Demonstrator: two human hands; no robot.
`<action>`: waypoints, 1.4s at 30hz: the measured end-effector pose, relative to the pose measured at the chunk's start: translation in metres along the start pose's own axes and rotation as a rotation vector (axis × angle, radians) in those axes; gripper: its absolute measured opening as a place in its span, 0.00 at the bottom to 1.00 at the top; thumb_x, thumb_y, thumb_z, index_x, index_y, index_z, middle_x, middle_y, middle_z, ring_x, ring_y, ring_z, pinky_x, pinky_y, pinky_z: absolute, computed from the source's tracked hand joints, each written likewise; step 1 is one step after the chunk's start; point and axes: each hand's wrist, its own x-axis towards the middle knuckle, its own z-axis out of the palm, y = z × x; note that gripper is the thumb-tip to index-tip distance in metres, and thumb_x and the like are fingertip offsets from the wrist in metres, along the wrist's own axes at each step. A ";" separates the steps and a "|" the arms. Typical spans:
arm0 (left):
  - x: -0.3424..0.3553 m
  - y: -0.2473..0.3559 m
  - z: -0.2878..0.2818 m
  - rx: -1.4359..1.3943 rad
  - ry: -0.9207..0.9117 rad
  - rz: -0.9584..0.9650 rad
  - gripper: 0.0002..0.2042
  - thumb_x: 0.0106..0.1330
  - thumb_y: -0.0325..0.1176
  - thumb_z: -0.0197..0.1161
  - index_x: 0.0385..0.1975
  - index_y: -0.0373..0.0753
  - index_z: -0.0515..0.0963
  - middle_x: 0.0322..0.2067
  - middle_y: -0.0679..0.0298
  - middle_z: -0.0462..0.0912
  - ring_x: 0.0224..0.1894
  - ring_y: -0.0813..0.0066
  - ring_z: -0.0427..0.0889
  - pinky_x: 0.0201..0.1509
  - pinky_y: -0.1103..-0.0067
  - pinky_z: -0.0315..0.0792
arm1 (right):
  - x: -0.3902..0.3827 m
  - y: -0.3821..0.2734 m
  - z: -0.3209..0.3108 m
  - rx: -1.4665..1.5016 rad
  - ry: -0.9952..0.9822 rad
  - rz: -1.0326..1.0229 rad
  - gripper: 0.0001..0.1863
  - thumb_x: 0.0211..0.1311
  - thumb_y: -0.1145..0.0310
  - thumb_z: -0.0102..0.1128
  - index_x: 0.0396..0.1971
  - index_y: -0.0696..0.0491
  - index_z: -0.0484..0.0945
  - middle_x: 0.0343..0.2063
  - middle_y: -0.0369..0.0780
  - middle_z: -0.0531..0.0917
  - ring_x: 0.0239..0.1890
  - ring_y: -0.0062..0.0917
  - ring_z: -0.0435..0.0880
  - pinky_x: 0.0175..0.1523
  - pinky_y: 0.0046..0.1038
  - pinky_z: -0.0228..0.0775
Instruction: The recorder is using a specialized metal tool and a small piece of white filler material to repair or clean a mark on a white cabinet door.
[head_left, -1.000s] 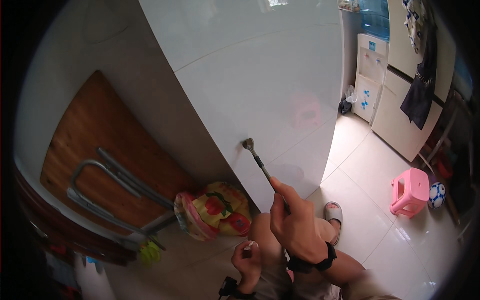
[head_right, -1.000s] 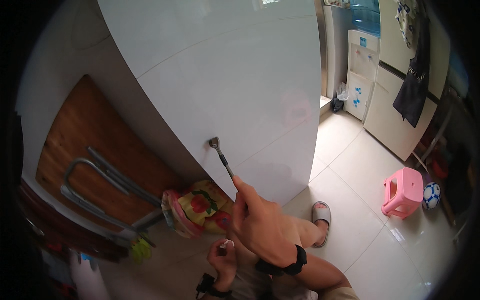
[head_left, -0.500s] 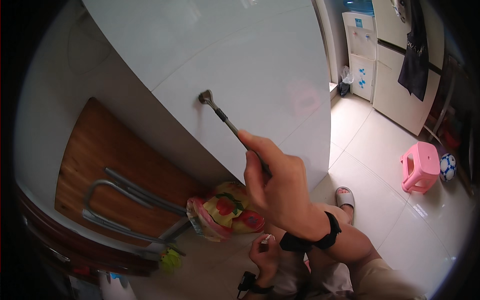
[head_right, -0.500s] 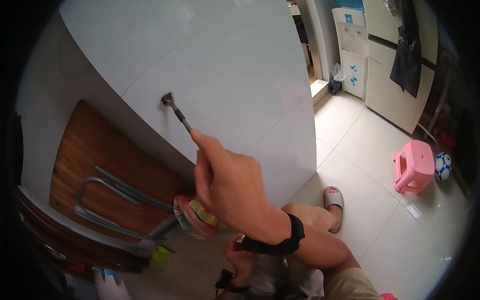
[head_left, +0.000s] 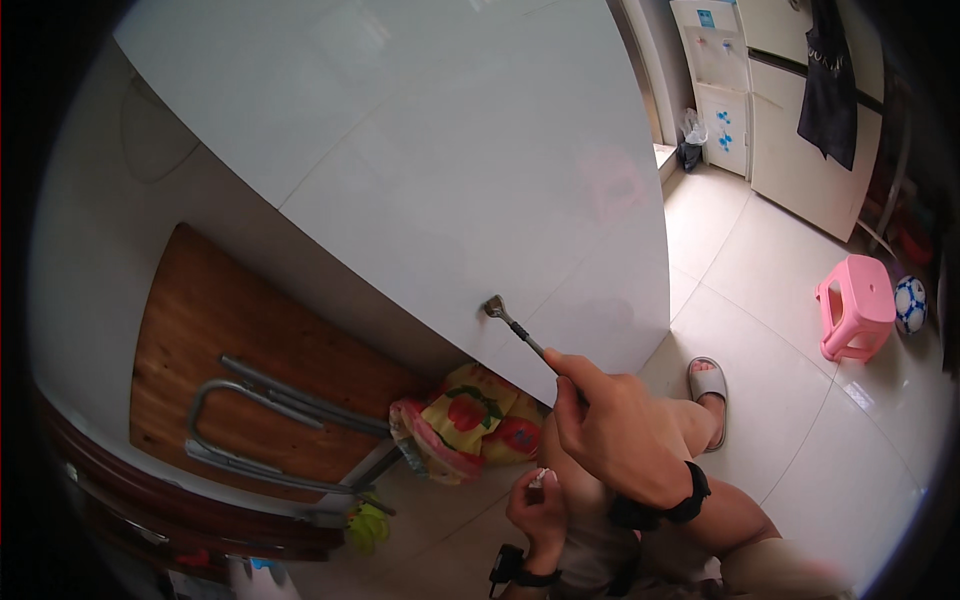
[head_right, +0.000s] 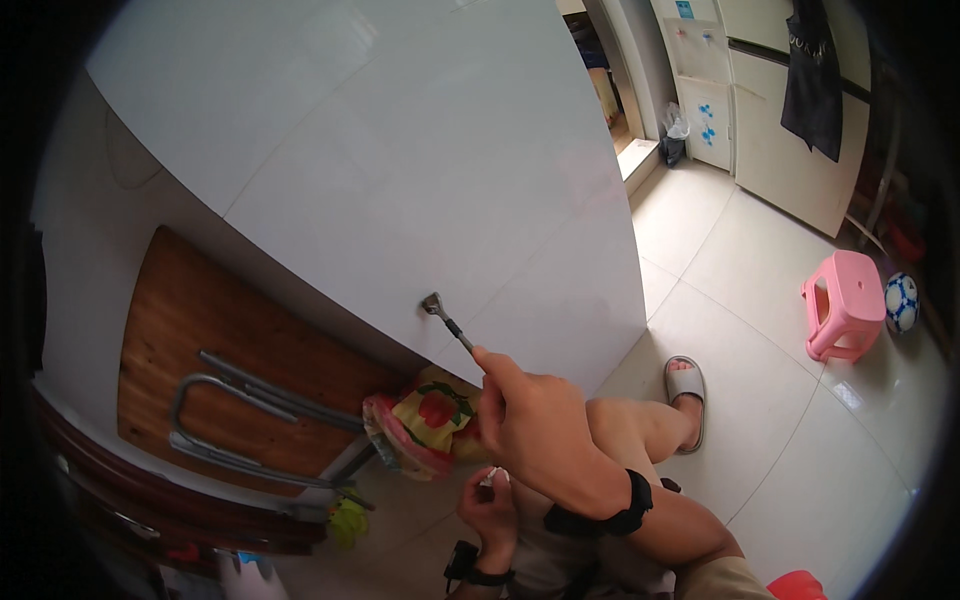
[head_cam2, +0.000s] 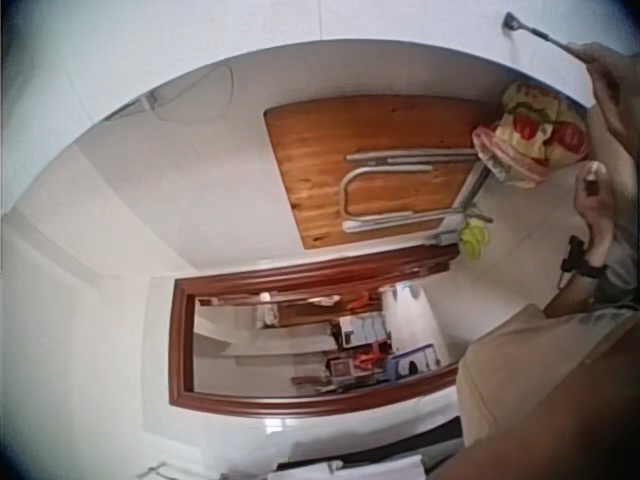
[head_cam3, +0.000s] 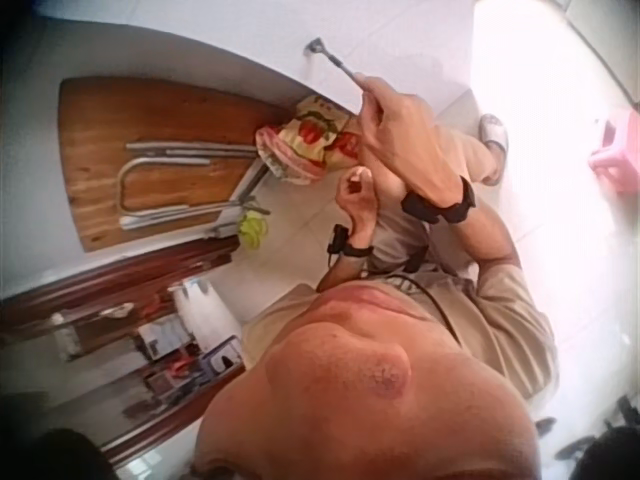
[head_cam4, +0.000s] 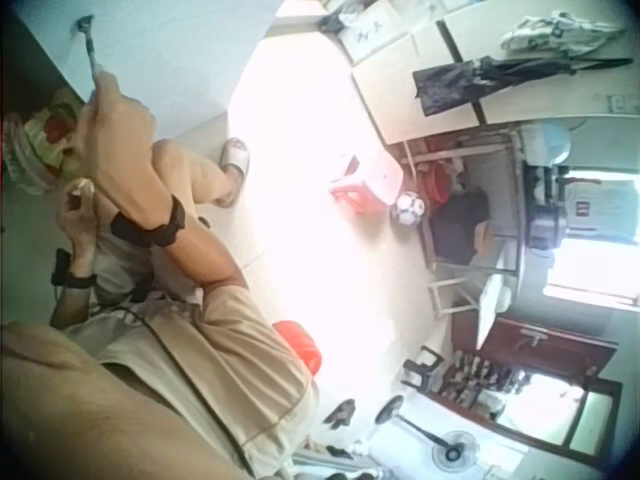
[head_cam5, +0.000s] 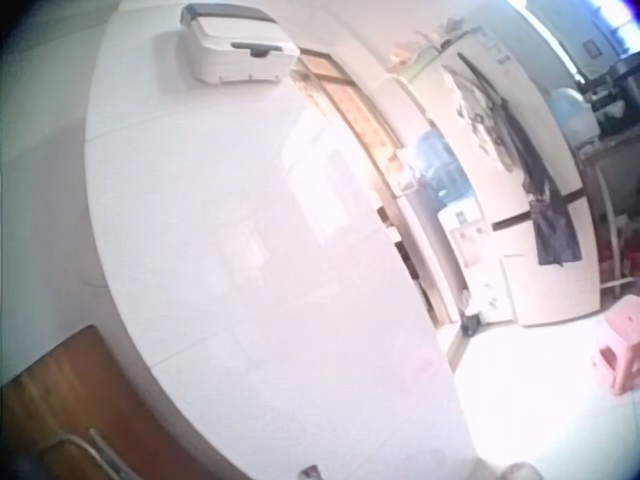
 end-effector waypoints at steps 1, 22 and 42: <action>0.001 0.003 0.002 -0.016 -0.007 0.016 0.07 0.65 0.27 0.70 0.39 0.34 0.82 0.30 0.66 0.85 0.29 0.83 0.81 0.34 0.84 0.76 | -0.002 0.001 -0.001 -0.032 -0.029 0.055 0.17 0.61 0.77 0.60 0.52 0.53 0.79 0.14 0.43 0.78 0.17 0.40 0.79 0.23 0.38 0.67; 0.156 0.185 -0.001 -0.084 0.000 0.495 0.11 0.70 0.25 0.63 0.49 0.29 0.78 0.30 0.61 0.83 0.25 0.83 0.77 0.25 0.86 0.72 | -0.080 0.062 0.016 0.587 0.099 0.160 0.17 0.72 0.78 0.49 0.57 0.58 0.79 0.17 0.26 0.66 0.21 0.08 0.61 0.26 0.18 0.50; 0.196 0.183 0.058 0.796 -0.201 1.196 0.05 0.60 0.22 0.67 0.35 0.34 0.83 0.25 0.54 0.80 0.26 0.53 0.80 0.29 0.64 0.74 | -0.076 0.077 -0.053 0.643 -0.055 0.305 0.16 0.73 0.74 0.51 0.55 0.62 0.78 0.24 0.37 0.79 0.27 0.15 0.71 0.33 0.22 0.66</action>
